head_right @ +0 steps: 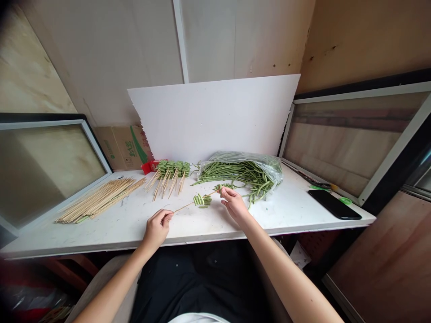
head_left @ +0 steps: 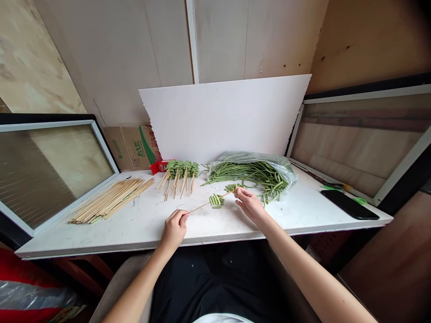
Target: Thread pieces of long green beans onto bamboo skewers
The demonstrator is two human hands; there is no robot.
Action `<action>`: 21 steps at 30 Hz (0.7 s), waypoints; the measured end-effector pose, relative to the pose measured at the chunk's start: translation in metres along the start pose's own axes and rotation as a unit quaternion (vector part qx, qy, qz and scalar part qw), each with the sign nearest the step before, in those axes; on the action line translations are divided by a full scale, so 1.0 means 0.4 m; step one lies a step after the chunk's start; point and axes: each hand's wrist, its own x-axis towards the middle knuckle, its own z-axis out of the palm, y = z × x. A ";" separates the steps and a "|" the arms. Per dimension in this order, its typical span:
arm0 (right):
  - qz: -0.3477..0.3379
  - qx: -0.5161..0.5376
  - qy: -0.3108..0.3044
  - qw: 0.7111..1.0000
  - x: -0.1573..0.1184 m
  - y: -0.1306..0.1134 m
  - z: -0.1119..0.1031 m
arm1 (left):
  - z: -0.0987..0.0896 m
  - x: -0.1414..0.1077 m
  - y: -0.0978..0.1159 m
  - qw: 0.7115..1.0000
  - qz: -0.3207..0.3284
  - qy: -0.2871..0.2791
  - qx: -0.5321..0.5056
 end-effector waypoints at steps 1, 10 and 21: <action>0.001 0.003 -0.001 1.000 0.001 0.001 -0.001 | 0.000 0.000 0.000 1.000 0.000 -0.001 -0.001; 0.012 0.017 -0.003 1.000 0.002 0.007 -0.001 | -0.001 0.001 -0.001 1.000 0.002 0.000 0.001; 0.009 0.002 -0.007 1.000 -0.008 -0.003 0.008 | 0.002 -0.001 -0.008 1.000 0.005 0.005 0.003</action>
